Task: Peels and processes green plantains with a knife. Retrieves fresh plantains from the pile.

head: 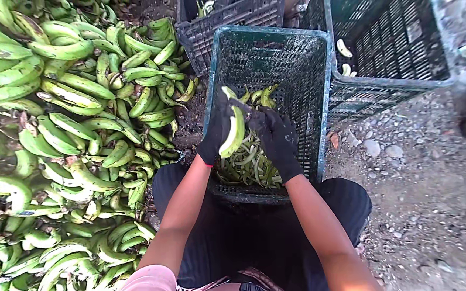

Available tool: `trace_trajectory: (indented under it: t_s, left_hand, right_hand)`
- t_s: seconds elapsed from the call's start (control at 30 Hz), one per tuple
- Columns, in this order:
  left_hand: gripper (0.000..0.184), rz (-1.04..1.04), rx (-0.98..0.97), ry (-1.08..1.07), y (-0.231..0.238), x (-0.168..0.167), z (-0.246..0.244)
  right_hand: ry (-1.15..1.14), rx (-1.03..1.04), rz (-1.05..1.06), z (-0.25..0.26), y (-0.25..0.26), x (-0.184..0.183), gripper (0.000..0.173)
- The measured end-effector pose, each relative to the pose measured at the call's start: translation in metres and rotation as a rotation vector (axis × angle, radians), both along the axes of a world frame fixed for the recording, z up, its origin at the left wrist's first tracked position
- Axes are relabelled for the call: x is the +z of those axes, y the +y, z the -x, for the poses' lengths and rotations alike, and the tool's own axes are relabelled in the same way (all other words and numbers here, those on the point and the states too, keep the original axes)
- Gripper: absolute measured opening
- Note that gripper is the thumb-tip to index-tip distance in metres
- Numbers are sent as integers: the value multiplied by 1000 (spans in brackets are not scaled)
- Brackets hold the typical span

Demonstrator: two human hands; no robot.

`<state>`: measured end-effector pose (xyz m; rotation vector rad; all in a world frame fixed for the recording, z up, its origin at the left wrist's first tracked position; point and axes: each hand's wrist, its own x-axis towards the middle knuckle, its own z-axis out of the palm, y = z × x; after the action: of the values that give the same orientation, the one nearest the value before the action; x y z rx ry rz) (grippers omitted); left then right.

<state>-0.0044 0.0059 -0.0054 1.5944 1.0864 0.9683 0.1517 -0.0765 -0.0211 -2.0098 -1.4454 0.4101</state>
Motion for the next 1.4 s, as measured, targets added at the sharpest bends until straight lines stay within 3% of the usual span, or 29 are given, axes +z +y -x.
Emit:
trace_trajectory:
  t_s: [0.1, 0.2, 0.27, 0.33, 0.4, 0.5, 0.67, 0.77, 0.83, 0.93, 1.0, 1.13, 1.2, 1.3, 1.4]
  left_hand:
    - [58, 37, -250, 204, -11, 0, 4]
    - [61, 65, -285, 216, -31, 3, -4]
    - [59, 78, -168, 48, -30, 3, -11]
    - [56, 96, 104, -244, -13, 2, -16]
    - [48, 50, 387, -410, -5, 13, -15]
    - [53, 39, 595, -497, -2, 8, -2]
    - [43, 171, 571, -813, 2, -8, 6]
    - [45, 229, 604, -770, 4, 7, 2]
    - [48, 264, 633, -739, 4, 14, -3]
    - [51, 164, 654, -488, -7, 13, -12]
    - [55, 122, 631, -413, -10, 10, -13]
    - [47, 247, 500, -757, 7, 6, -3]
    - [46, 248, 400, -701, 4, 9, -4]
    - [50, 147, 192, -431, -9, 13, -5]
    - [63, 89, 49, -403, -7, 4, -2]
  right_hand:
    - [168, 23, 136, -20, 8, -4, 60]
    - [326, 2, 82, -29, 13, -15, 54]
    - [414, 23, 17, -27, 12, -14, 48]
    - [397, 49, -31, -18, 8, -16, 52]
    - [270, 72, -43, -4, 1, -18, 62]
    - [17, 134, -243, 18, -10, -22, 71]
    - [-140, 100, -442, 31, -6, -28, 77]
    - [-27, 95, -338, 28, -9, -21, 78]
    - [17, 85, -274, 24, -12, -14, 69]
    - [134, 47, -96, 17, -3, -2, 55]
    - [146, 79, -91, 11, -1, -2, 58]
    - [-13, 111, -138, 13, -10, -1, 72]
    - [27, 121, -68, 11, -8, 1, 68]
    - [101, 124, 13, 1, -2, 5, 62]
    - [-54, 100, -26, -2, -8, 6, 80]
